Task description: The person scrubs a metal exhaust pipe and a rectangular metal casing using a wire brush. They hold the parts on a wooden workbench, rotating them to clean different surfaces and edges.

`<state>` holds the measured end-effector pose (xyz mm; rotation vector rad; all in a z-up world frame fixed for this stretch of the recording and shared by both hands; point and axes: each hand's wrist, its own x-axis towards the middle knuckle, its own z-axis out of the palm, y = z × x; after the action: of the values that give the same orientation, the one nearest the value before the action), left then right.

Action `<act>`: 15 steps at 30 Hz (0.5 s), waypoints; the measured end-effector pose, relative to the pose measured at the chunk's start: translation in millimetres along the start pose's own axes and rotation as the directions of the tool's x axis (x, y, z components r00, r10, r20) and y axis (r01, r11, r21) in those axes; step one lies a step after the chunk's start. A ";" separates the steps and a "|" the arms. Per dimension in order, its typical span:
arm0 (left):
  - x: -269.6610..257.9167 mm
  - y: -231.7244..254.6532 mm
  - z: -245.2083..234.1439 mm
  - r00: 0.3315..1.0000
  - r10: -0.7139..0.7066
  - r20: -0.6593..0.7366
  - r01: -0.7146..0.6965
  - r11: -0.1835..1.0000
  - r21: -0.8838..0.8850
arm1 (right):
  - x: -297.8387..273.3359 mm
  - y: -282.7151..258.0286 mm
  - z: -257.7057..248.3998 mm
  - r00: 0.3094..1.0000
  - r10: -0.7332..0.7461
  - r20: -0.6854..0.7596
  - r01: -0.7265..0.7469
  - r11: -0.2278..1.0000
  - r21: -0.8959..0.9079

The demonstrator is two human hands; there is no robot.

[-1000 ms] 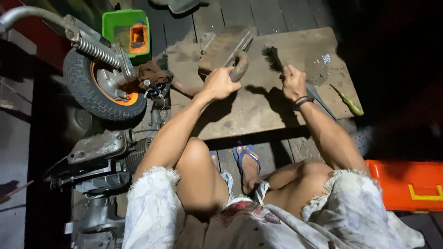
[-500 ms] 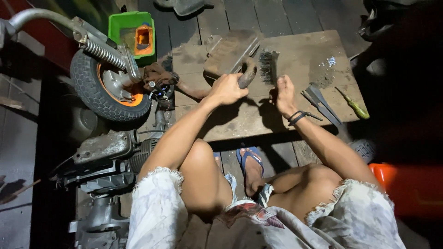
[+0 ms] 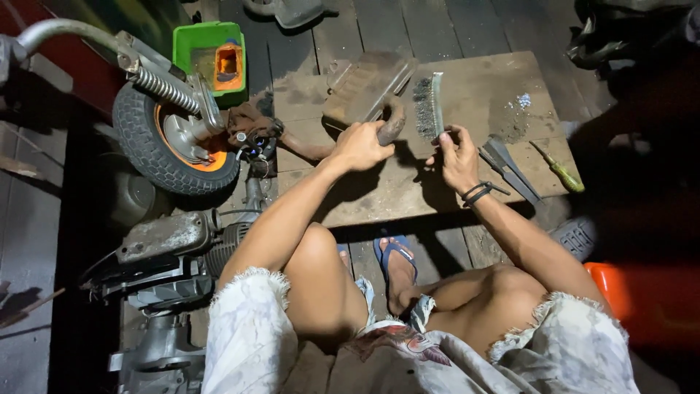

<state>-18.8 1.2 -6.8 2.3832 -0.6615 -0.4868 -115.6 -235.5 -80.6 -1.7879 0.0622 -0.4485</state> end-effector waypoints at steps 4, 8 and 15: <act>1.0 0.6 1.6 1.000 0.016 -0.007 -0.017 0.999 -0.039 | -0.3 2.6 -1.8 1.000 0.002 0.003 -0.002 1.000 0.026; 0.8 2.5 -0.1 1.000 -0.007 0.022 0.007 1.000 0.002 | 0.8 2.1 -2.8 0.999 -0.031 -0.019 0.032 0.999 0.013; 7.7 -4.4 8.8 1.000 -0.004 0.023 0.004 1.000 -0.003 | 16.8 65.6 -18.4 0.988 -0.153 -0.007 0.150 0.973 -0.174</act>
<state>-15.3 -4.1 -17.6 2.3797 -0.6654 -0.5179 -93.5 -274.8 -134.5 -1.9674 -0.0223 -0.5856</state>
